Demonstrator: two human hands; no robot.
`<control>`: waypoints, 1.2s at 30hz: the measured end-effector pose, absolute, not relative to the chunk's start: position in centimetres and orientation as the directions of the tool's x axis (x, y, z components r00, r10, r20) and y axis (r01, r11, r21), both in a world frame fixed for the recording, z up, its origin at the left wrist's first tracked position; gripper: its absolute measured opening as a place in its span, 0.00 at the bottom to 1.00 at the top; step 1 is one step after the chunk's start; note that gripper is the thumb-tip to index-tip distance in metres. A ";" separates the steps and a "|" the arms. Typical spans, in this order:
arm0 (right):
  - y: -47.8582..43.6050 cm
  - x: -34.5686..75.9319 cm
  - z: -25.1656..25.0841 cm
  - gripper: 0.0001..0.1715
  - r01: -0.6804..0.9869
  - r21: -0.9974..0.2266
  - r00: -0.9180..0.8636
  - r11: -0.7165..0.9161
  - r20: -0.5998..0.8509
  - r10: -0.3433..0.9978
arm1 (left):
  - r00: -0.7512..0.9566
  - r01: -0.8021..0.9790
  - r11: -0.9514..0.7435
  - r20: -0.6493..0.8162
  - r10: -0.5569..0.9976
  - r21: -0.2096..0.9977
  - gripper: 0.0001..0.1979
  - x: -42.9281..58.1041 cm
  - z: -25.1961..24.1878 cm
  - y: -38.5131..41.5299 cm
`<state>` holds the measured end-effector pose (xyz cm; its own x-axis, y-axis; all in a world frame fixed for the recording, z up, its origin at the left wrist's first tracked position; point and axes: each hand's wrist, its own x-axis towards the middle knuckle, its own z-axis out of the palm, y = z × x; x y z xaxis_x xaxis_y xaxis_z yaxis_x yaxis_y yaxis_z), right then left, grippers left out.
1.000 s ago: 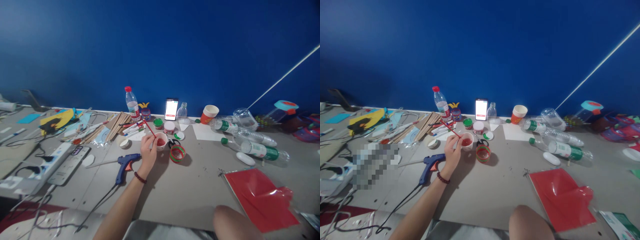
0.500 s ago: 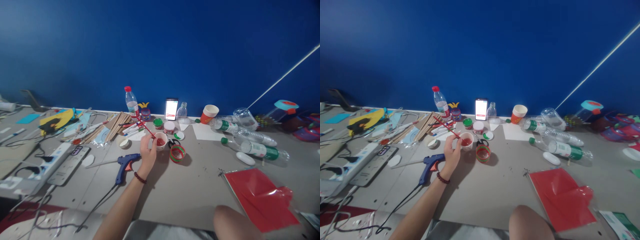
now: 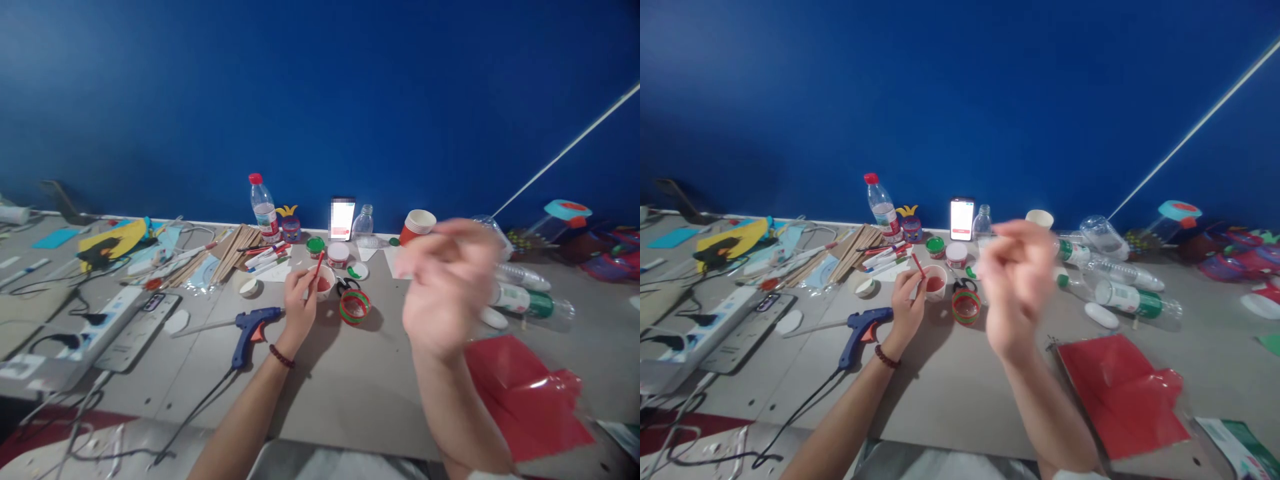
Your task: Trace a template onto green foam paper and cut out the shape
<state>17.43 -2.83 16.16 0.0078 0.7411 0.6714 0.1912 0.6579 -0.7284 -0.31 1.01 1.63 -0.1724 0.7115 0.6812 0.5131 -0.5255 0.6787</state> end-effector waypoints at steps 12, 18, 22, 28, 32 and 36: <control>2.3 13.8 12.5 0.15 0.576 -0.627 -0.459 0.525 0.283 0.842 | -0.113 0.598 -0.487 0.669 0.734 0.636 0.17 -0.2 1.4 1.3; 3.7 14.2 11.4 0.11 0.605 -0.639 -0.367 0.475 0.306 0.878 | -0.126 0.527 -0.309 0.432 0.893 0.792 0.46 -0.1 0.5 1.4; 4.3 14.1 10.5 0.12 0.644 -0.610 -0.378 0.461 0.271 0.885 | -0.127 0.451 -0.267 0.358 0.925 0.851 0.47 0.0 0.1 1.5; 4.7 14.0 10.1 0.13 0.683 -0.601 -0.370 0.415 0.206 0.906 | -0.149 0.418 -0.271 0.360 0.921 0.867 0.44 0.0 -0.1 1.7; 4.6 14.0 10.2 0.12 0.671 -0.632 -0.354 0.388 0.187 0.916 | -0.147 0.406 -0.286 0.371 0.917 0.868 0.43 0.1 -0.2 1.7; 4.5 13.7 10.2 0.13 0.625 -0.676 -0.349 0.391 0.206 0.914 | -0.135 0.423 -0.308 0.395 0.909 0.852 0.41 0.2 0.0 1.6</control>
<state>13.68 4.53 10.22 -0.3495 0.9140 0.2059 0.6249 0.3911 -0.6756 0.19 1.62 0.01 -0.1352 0.9085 0.3954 0.4231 -0.3079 0.8521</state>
